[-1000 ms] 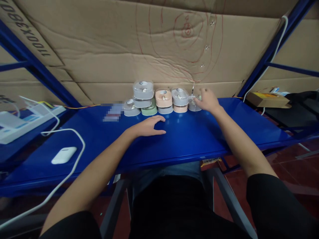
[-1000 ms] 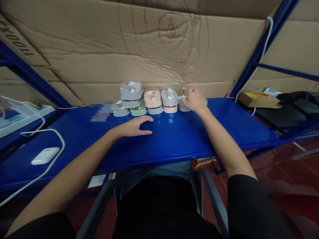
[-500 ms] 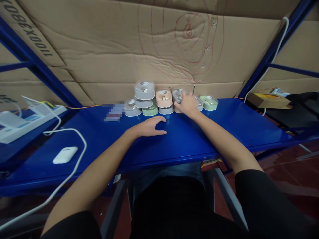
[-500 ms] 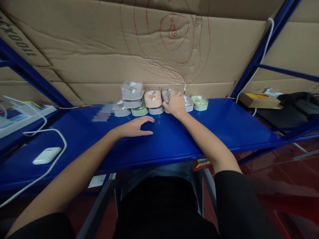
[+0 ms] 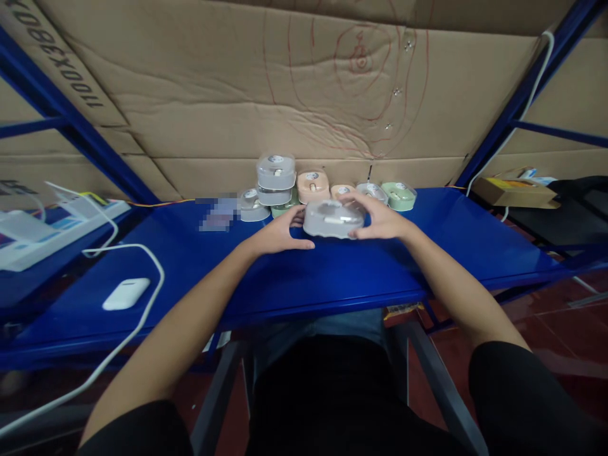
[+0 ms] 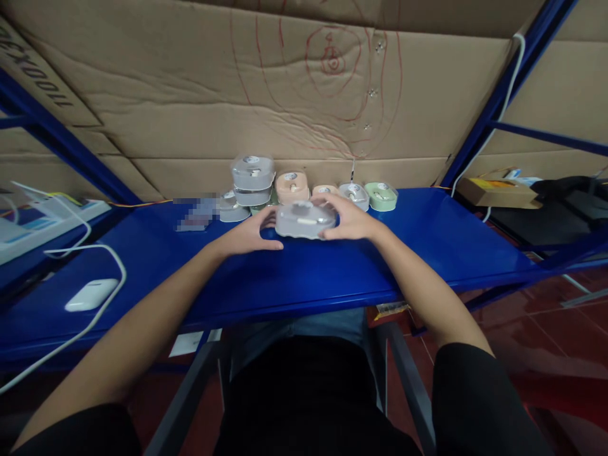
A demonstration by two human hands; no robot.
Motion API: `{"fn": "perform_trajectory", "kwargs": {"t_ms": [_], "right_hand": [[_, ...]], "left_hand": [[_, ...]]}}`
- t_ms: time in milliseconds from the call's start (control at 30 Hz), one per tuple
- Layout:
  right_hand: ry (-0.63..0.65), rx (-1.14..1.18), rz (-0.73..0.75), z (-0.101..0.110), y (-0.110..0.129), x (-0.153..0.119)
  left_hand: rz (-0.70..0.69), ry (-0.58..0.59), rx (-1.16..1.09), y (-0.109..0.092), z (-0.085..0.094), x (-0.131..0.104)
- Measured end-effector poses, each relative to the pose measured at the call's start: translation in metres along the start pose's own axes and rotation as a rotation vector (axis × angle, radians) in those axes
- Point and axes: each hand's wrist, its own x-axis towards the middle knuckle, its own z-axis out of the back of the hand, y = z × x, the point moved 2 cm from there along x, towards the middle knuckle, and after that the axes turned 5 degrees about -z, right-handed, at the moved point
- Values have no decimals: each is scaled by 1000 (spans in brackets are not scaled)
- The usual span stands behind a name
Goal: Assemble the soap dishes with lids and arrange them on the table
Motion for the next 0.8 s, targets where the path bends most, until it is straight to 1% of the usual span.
{"fn": "perform_trajectory", "kwargs": {"t_ms": [100, 167, 200, 267, 333, 400, 500, 567, 633, 733, 800], "right_hand": [[168, -6, 70, -25, 3, 2], [214, -34, 76, -39, 4, 4], [216, -46, 65, -45, 6, 4], [169, -73, 22, -53, 9, 5], [97, -104, -12, -57, 14, 5], [55, -113, 2, -57, 18, 6], [14, -95, 35, -44, 17, 6], [-21, -83, 2, -26, 11, 4], [-31, -80, -71, -5, 1, 0], [32, -116, -229, 20, -16, -7], [124, -151, -319, 27, -27, -10]], "left_hand": [[8, 57, 70, -6, -3, -1], [26, 82, 149, -9, -5, -1], [28, 89, 174, -10, -7, -2], [18, 87, 188, -10, -10, -1], [7, 84, 180, -9, -12, -1], [1, 82, 173, -7, -13, 0], [-8, 66, 185, -6, -9, 0], [19, 65, 222, -6, -1, -1], [80, 95, 289, -6, 11, -4], [164, 150, 400, -6, 30, -9], [205, 175, 446, -5, 39, -12]]}}
